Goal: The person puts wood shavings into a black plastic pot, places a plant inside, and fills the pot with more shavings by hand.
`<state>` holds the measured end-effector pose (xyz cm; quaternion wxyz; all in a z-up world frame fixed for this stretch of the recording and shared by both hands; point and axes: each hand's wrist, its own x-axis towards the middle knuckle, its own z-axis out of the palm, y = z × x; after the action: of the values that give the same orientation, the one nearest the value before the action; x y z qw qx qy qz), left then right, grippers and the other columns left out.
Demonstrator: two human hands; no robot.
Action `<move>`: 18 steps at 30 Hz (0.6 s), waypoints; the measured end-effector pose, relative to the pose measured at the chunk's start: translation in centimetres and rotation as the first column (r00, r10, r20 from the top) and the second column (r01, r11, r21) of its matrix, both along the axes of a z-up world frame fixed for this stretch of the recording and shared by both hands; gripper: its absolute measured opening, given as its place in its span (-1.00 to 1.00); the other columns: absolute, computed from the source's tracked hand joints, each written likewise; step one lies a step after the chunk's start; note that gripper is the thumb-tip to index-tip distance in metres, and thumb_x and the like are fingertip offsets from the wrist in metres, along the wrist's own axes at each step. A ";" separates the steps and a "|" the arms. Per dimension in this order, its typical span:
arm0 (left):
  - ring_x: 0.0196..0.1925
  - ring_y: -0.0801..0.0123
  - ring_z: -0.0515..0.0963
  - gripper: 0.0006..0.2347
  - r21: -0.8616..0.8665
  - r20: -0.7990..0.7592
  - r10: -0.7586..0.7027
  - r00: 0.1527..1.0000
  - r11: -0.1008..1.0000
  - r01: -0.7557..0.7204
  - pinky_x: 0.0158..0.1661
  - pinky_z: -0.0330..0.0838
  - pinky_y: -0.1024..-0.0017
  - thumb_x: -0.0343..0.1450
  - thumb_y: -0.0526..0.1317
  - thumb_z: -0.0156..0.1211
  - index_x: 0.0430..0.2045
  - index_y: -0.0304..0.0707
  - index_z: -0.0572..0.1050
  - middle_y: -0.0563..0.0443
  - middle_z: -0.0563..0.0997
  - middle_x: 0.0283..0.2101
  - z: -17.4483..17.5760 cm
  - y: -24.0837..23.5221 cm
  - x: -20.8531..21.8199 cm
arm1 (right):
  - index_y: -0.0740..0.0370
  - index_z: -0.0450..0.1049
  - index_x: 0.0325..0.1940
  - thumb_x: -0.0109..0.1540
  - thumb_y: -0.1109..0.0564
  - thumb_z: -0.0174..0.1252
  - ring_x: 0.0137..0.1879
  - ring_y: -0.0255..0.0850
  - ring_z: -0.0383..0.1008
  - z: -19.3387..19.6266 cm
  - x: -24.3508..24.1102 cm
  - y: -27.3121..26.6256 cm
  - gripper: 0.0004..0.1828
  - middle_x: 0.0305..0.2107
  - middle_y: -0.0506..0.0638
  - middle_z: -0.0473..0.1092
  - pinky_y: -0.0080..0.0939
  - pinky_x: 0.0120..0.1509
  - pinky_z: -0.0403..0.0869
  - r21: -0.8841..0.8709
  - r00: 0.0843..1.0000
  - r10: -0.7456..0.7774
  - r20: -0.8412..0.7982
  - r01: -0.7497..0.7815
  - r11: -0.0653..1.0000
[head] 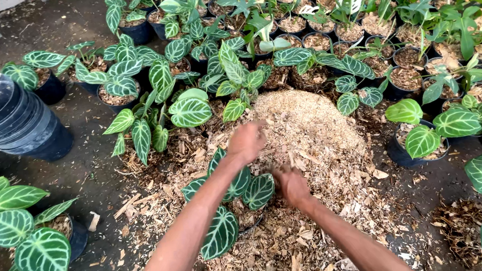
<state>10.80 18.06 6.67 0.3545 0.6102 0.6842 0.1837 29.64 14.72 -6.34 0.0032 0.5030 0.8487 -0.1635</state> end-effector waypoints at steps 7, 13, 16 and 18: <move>-0.02 -0.10 0.60 -0.47 -0.204 -0.151 0.158 0.976 0.961 -0.187 0.00 0.56 0.04 0.43 0.05 0.24 0.30 -0.01 0.35 -0.24 0.55 0.19 -1.0 -3.0 -8.2 | 0.21 0.29 0.40 0.19 0.24 0.32 0.40 0.14 0.33 1.9 -0.5 4.5 -0.30 0.36 0.28 0.23 0.03 0.37 0.50 -0.231 0.916 -0.119 -0.383 0.030 0.972; 0.20 0.04 0.56 -0.42 -0.094 0.174 0.148 0.974 0.987 -0.134 0.25 0.42 0.17 0.29 -0.22 0.44 0.26 -0.07 0.40 -0.28 0.52 0.18 -3.0 -5.1 -9.9 | 0.27 0.07 0.49 0.10 0.02 0.40 0.54 0.13 0.07 6.2 -3.0 4.6 -0.01 0.44 0.32 0.01 0.23 0.57 0.12 -0.520 0.890 -0.233 -0.391 -0.005 0.854; 0.21 0.08 0.49 -0.50 -0.087 0.228 0.071 0.971 0.995 -0.052 0.27 0.35 0.12 0.30 -0.35 0.39 0.18 -0.08 0.48 -0.21 0.46 0.17 -2.8 -5.9 -11.2 | 0.28 0.02 0.53 0.04 -0.13 0.43 0.56 0.15 0.03 7.9 -3.8 4.4 0.12 0.44 0.33 0.01 0.25 0.60 0.04 -0.551 0.911 -0.161 -0.379 -0.083 0.830; 0.06 0.08 0.63 -0.60 -0.203 0.316 0.042 0.948 0.979 0.024 0.22 0.49 0.11 0.29 -0.33 0.34 0.05 -0.09 0.57 -0.18 0.63 0.01 -2.5 -6.5 -12.2 | 0.25 -0.01 0.55 -0.01 -0.21 0.43 0.56 0.17 0.04 8.2 -4.4 4.4 0.21 0.44 0.34 0.01 0.26 0.61 0.03 -0.536 0.928 -0.099 -0.358 -0.118 0.836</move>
<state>-1.43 11.52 4.18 0.5200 0.5298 0.6361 0.2103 25.20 19.10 1.86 -0.0125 0.4363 0.7533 -0.4920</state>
